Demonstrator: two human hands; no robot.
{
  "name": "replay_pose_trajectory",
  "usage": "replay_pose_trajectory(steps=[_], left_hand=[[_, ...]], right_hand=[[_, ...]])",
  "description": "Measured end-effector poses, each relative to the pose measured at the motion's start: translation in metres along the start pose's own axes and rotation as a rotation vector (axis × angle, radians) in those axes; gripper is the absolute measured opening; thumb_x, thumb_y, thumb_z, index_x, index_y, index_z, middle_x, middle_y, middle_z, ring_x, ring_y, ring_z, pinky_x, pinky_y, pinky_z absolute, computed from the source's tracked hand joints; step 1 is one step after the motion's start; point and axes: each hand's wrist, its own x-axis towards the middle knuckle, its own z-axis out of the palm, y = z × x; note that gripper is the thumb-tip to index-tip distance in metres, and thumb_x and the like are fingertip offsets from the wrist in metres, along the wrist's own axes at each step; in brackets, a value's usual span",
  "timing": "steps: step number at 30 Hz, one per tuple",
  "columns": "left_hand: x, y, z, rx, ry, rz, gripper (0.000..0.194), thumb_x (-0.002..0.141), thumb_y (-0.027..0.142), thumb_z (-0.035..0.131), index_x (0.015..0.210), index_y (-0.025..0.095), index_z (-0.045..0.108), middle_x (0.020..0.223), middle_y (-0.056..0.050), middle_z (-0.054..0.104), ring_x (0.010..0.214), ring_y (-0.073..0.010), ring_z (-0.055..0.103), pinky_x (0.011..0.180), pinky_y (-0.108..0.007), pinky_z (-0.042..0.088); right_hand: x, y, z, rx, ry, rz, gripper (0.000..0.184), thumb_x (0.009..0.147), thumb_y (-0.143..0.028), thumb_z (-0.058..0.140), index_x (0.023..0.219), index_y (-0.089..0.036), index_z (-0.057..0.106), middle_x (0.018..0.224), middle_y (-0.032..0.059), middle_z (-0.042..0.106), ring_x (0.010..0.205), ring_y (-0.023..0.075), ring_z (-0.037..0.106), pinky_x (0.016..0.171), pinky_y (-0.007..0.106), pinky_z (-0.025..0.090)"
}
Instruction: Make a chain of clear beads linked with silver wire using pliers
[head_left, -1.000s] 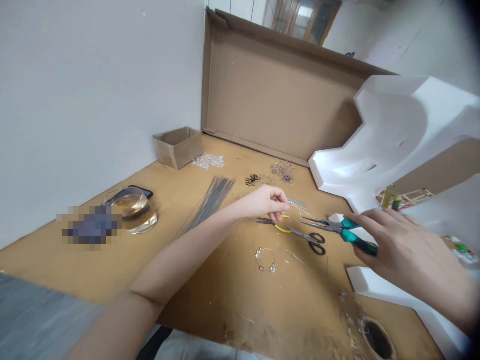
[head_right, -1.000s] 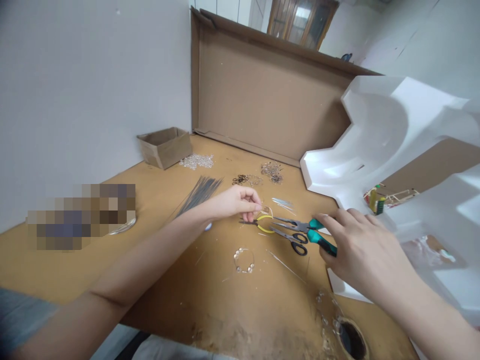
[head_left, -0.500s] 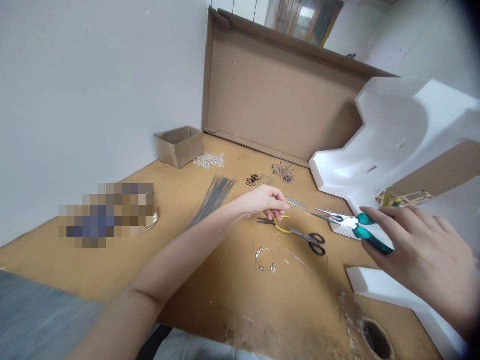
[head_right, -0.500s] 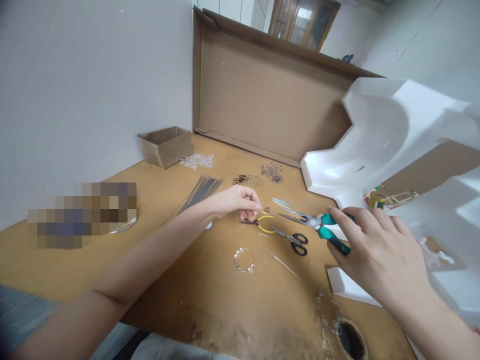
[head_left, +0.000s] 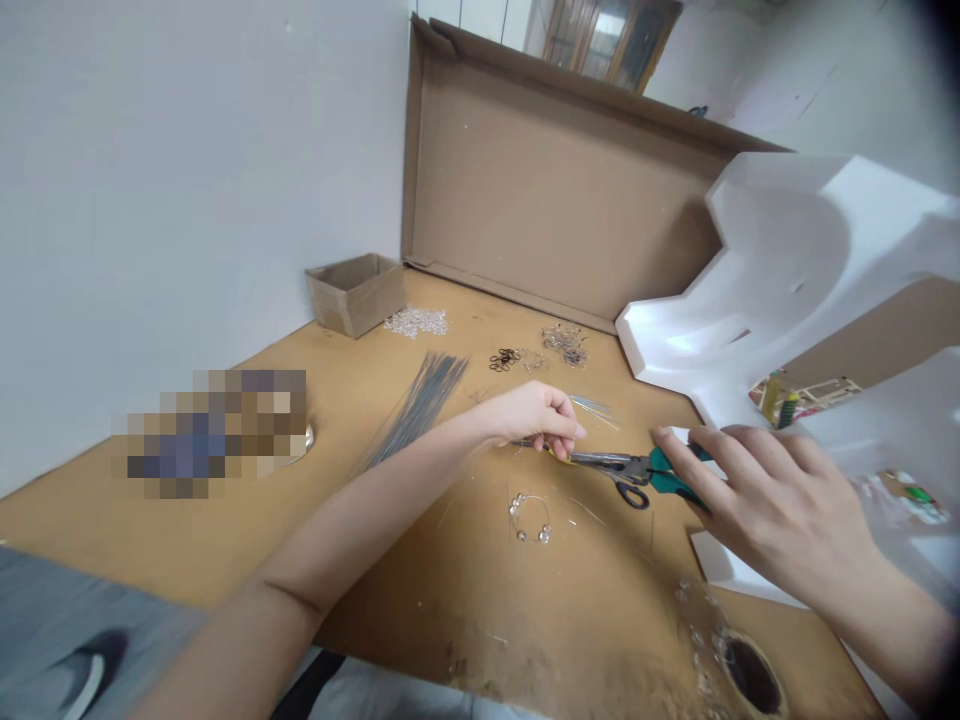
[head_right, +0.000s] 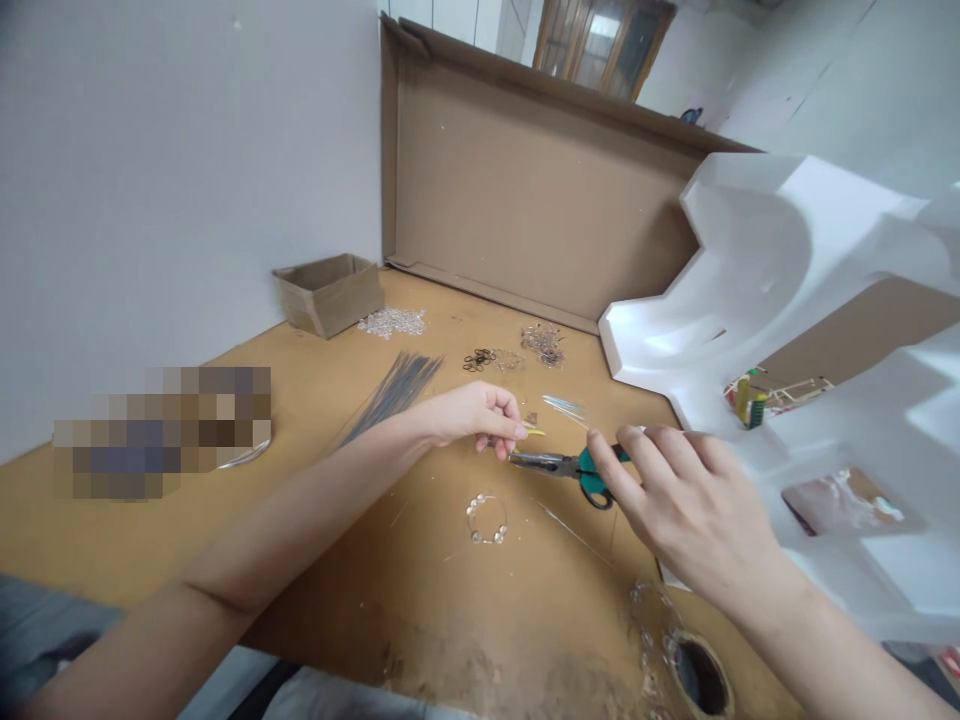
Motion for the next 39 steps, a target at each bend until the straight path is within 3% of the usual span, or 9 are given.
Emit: replay_pose_trajectory(steps=[22,27,31,35,37,39], left_hand=[[0.004,0.001,0.004,-0.005,0.036,-0.105,0.017,0.07,0.019,0.063,0.064,0.011,0.049,0.054,0.0,0.06,0.047,-0.0062,0.058,0.042,-0.015,0.037],[0.004,0.0,0.004,0.058,0.08,-0.043,0.017,0.072,0.021,0.061,0.066,0.012,0.048,0.057,-0.001,0.06,0.048,-0.007,0.057,0.044,-0.017,0.04],[-0.004,0.004,0.016,0.24,0.213,0.045,0.014,0.076,0.022,0.055,0.068,0.015,0.046,0.06,-0.001,0.06,0.052,-0.0089,0.058,0.049,-0.02,0.042],[-0.02,0.01,0.036,0.771,0.387,0.286,0.011,0.077,0.022,0.048,0.069,0.016,0.051,0.063,-0.001,0.059,0.057,-0.0102,0.053,0.055,-0.023,0.038],[-0.026,0.014,0.041,0.885,0.377,0.349,0.013,0.078,0.02,0.045,0.068,0.016,0.052,0.064,0.0,0.059,0.059,-0.0107,0.052,0.057,-0.024,0.038],[-0.028,0.016,0.039,0.781,0.285,0.321,0.012,0.079,0.021,0.046,0.071,0.016,0.054,0.065,0.0,0.06,0.061,-0.0101,0.053,0.058,-0.023,0.039]], right_hand=[[0.003,-0.002,0.0,-0.008,0.055,-0.036,0.037,0.081,-0.008,0.045,0.117,-0.017,0.049,0.087,0.0077,0.061,0.077,0.0219,0.05,0.063,0.032,0.029],[0.005,-0.001,0.001,0.061,0.029,-0.024,0.034,0.08,-0.014,0.048,0.114,-0.016,0.053,0.082,0.0076,0.06,0.074,0.0221,0.05,0.062,0.032,0.031],[0.004,-0.002,0.006,0.211,-0.023,0.079,0.029,0.078,-0.02,0.051,0.106,-0.018,0.058,0.077,0.0049,0.06,0.069,0.0199,0.053,0.06,0.03,0.033],[-0.002,-0.006,0.014,0.407,-0.101,0.213,0.027,0.077,-0.028,0.053,0.101,-0.022,0.061,0.085,0.0042,0.064,0.064,0.0163,0.058,0.051,0.026,0.036],[-0.006,-0.008,0.017,0.504,-0.157,0.255,0.028,0.074,-0.03,0.054,0.1,-0.024,0.062,0.084,0.0032,0.065,0.06,0.0157,0.06,0.048,0.025,0.037],[-0.011,-0.008,0.02,0.593,-0.181,0.316,0.028,0.071,-0.03,0.057,0.099,-0.026,0.063,0.079,0.0019,0.065,0.056,0.0146,0.06,0.048,0.024,0.039]])
